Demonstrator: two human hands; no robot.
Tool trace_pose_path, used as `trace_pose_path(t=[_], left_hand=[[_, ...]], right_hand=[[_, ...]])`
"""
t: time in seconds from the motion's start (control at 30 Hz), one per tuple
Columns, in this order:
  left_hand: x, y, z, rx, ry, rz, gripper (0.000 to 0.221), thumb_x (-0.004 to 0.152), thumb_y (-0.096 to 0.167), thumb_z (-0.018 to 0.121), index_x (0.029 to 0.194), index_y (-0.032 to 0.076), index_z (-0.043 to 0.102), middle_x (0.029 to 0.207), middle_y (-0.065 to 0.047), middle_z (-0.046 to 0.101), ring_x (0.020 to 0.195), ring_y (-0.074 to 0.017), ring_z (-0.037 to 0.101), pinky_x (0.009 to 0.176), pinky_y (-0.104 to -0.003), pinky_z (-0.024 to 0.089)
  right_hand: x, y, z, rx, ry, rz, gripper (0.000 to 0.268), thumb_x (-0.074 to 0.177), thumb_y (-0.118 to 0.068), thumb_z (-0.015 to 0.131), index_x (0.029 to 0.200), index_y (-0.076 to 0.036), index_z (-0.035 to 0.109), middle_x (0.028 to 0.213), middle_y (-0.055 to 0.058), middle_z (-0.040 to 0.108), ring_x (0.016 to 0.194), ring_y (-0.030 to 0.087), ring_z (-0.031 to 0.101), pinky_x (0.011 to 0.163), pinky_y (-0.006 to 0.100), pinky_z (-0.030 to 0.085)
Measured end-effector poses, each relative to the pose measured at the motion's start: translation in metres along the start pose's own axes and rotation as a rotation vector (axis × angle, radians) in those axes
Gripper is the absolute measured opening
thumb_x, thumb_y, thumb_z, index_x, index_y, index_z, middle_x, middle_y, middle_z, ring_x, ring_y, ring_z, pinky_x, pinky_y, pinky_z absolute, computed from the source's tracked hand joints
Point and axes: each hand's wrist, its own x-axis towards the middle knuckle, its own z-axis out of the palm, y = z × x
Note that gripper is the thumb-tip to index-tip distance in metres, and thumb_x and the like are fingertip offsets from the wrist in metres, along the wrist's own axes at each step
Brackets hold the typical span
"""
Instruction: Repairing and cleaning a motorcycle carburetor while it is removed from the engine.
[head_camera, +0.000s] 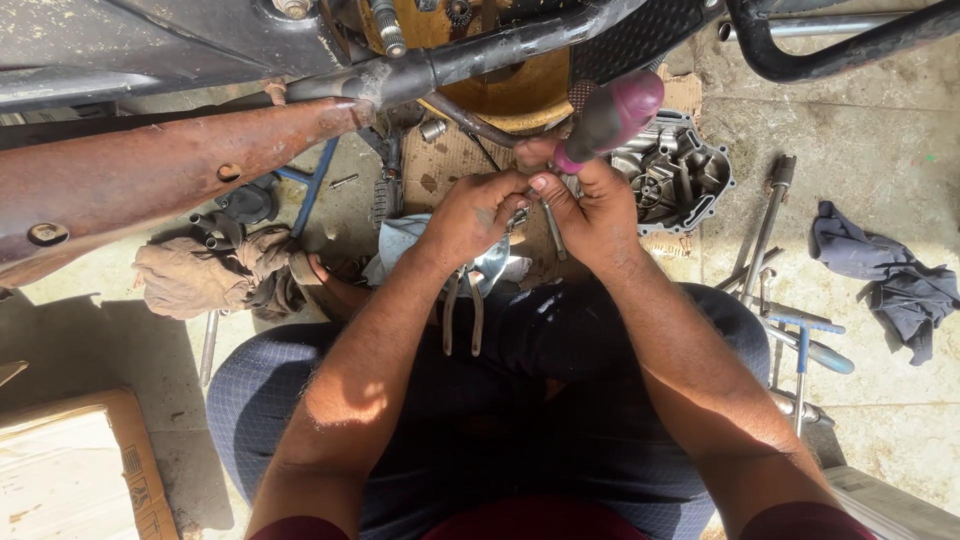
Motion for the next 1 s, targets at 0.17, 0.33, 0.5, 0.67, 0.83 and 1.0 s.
trace_pose_path(t=[0.17,0.33,0.5,0.67,0.83,1.0], left_hand=[[0.006,0.028,-0.015,0.040,0.078,0.001,0.034,0.087,0.018,0.080,0.112,0.003,0.061,0.103,-0.012,0.075,0.097,-0.0261,0.076,0.084,-0.040,0.063],[0.001,0.009,-0.006,0.027,-0.081,-0.011,0.026,0.100,0.007,0.065,0.126,0.007,0.063,0.102,-0.008,0.078,0.096,-0.0222,0.078,0.088,-0.037,0.063],[0.004,0.016,-0.009,0.108,-0.029,-0.247,0.032,0.091,0.028,0.081,0.105,0.007,0.062,0.098,-0.004,0.077,0.100,-0.0186,0.078,0.091,-0.036,0.065],[0.007,0.027,-0.019,0.294,-0.194,-0.266,0.048,0.083,0.017,0.078,0.129,0.012,0.063,0.140,-0.008,0.056,0.131,-0.0290,0.049,0.111,-0.048,0.041],[-0.001,-0.016,0.004,0.739,-0.397,-0.222,0.049,0.086,-0.008,0.065,0.128,0.017,0.069,0.166,-0.008,0.028,0.155,-0.0266,0.023,0.128,-0.051,0.021],[0.006,-0.011,0.008,0.628,-0.452,-0.349,0.045,0.090,-0.002,0.063,0.128,0.021,0.069,0.164,-0.007,0.028,0.150,-0.0285,0.028,0.125,-0.050,0.026]], right_hand=[[-0.005,0.012,0.000,-0.048,-0.004,0.006,0.029,0.102,-0.002,0.073,0.129,-0.006,0.064,0.125,0.011,0.071,0.114,0.018,0.070,0.103,0.033,0.061],[0.000,-0.003,0.000,0.209,-0.024,0.068,0.031,0.107,-0.007,0.066,0.136,-0.007,0.058,0.125,0.007,0.071,0.122,0.015,0.069,0.111,0.032,0.059],[-0.006,0.006,-0.003,-0.113,-0.019,0.007,0.027,0.099,-0.005,0.075,0.124,-0.003,0.066,0.119,0.011,0.071,0.116,0.017,0.069,0.103,0.033,0.060],[-0.003,0.000,-0.003,0.072,0.013,0.118,0.023,0.102,-0.007,0.072,0.124,-0.006,0.065,0.117,0.007,0.073,0.115,0.013,0.071,0.104,0.031,0.061],[-0.006,0.003,-0.005,0.238,-0.012,0.134,0.024,0.107,-0.008,0.065,0.130,-0.006,0.062,0.120,0.005,0.071,0.122,0.013,0.067,0.110,0.031,0.056],[-0.014,0.006,-0.012,0.021,-0.020,0.103,0.021,0.100,-0.003,0.075,0.120,-0.004,0.069,0.119,0.008,0.074,0.117,0.017,0.070,0.106,0.035,0.060]])
